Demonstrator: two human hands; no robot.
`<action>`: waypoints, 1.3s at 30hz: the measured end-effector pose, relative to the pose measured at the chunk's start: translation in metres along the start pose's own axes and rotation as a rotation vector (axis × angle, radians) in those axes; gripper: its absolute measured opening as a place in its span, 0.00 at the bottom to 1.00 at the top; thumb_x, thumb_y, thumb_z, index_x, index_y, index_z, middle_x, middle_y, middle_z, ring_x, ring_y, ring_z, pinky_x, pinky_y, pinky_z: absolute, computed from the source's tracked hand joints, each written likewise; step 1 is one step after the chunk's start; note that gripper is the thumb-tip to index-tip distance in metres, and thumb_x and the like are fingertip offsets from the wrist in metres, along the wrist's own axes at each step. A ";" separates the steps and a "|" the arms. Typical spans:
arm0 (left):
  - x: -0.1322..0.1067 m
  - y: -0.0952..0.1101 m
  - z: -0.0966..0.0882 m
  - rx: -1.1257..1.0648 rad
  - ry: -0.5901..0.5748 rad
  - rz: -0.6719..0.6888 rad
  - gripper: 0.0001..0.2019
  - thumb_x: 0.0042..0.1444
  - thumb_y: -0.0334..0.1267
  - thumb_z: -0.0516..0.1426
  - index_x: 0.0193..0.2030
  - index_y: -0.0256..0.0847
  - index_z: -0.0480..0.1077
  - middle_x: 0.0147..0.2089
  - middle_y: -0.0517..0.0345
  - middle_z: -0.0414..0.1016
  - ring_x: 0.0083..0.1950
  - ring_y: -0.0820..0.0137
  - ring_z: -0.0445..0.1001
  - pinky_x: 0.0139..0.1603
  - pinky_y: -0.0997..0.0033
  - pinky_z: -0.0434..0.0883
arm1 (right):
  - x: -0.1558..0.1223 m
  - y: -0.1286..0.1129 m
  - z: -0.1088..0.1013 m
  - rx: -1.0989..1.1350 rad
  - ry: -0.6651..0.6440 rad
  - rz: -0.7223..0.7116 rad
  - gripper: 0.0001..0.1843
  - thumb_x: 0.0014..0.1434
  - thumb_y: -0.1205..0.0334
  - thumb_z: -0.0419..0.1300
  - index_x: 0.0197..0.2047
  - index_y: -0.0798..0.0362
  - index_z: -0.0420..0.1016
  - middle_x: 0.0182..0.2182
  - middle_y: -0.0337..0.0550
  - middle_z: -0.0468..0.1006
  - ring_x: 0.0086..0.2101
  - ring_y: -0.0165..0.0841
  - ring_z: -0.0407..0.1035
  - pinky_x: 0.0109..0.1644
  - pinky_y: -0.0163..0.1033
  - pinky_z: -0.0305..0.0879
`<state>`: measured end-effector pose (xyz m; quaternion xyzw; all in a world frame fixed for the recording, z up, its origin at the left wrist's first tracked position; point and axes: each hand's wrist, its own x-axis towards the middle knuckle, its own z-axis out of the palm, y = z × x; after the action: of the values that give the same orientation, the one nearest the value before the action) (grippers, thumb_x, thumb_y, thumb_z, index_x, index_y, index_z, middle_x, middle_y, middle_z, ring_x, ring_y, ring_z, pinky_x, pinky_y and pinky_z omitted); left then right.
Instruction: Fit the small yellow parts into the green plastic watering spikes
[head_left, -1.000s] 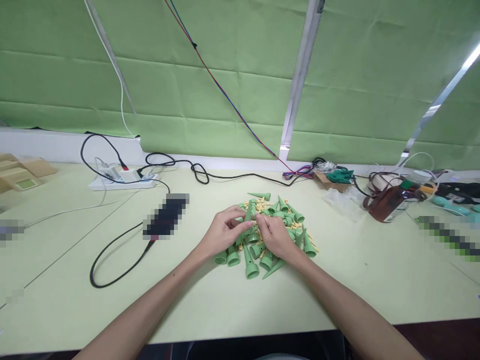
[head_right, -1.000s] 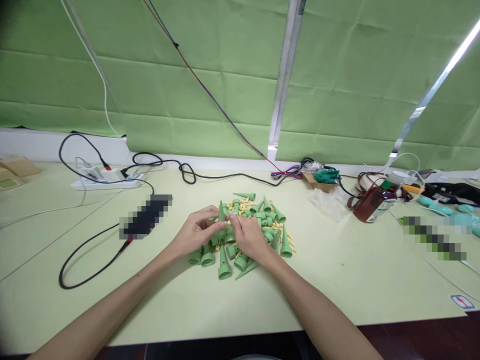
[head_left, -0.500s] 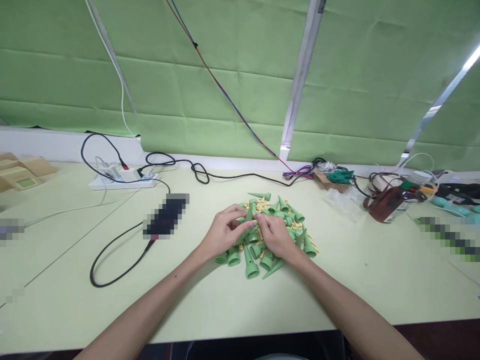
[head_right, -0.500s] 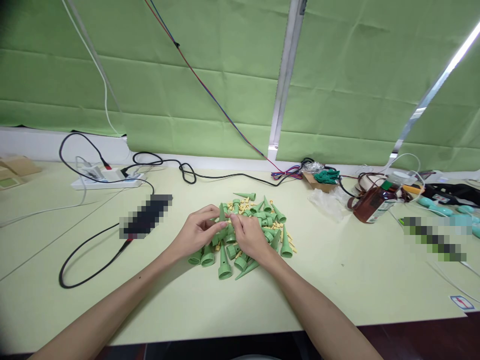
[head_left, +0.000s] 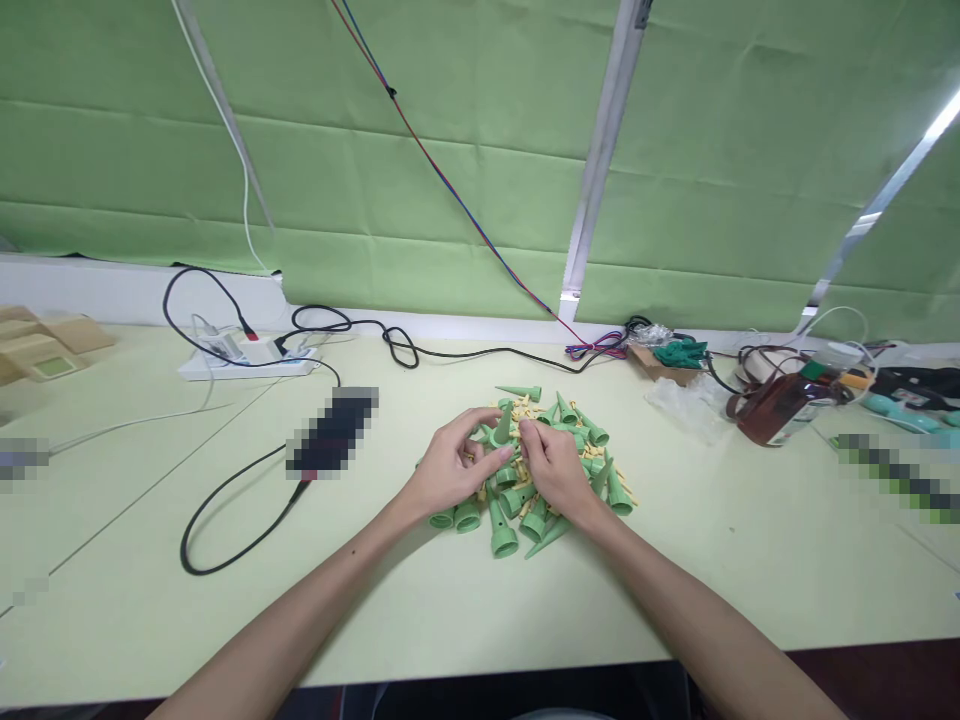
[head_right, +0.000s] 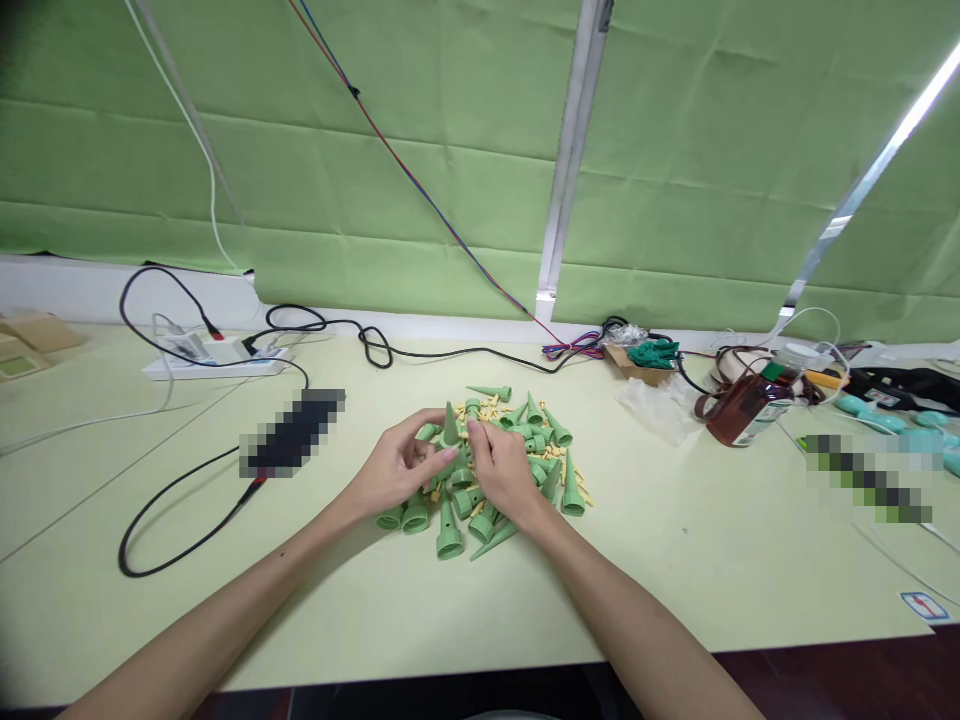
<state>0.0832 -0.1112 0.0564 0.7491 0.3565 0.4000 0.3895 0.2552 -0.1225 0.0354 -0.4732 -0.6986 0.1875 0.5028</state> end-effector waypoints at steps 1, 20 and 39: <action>0.000 0.000 0.000 -0.016 0.002 -0.014 0.23 0.56 0.46 0.60 0.58 0.44 0.63 0.51 0.52 0.67 0.20 0.84 0.64 0.20 0.78 0.63 | 0.000 -0.001 0.000 -0.001 0.013 0.008 0.24 0.71 0.53 0.44 0.23 0.51 0.56 0.18 0.34 0.59 0.20 0.28 0.54 0.27 0.36 0.51; 0.006 0.007 -0.002 -0.336 -0.074 -0.346 0.23 0.58 0.59 0.54 0.29 0.37 0.68 0.12 0.70 0.53 0.10 0.82 0.50 0.10 0.81 0.40 | -0.001 -0.001 -0.003 0.020 0.026 0.005 0.20 0.70 0.54 0.46 0.26 0.51 0.58 0.20 0.33 0.60 0.21 0.28 0.55 0.28 0.35 0.53; 0.004 0.000 -0.003 -0.332 -0.150 -0.308 0.21 0.57 0.57 0.57 0.28 0.38 0.66 0.10 0.70 0.54 0.11 0.82 0.50 0.13 0.80 0.43 | -0.002 0.002 -0.002 0.034 -0.048 -0.034 0.19 0.70 0.54 0.44 0.27 0.49 0.53 0.19 0.33 0.59 0.20 0.29 0.55 0.26 0.36 0.51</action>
<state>0.0820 -0.1067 0.0585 0.6390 0.3660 0.3324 0.5893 0.2579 -0.1239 0.0337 -0.4481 -0.7152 0.2020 0.4968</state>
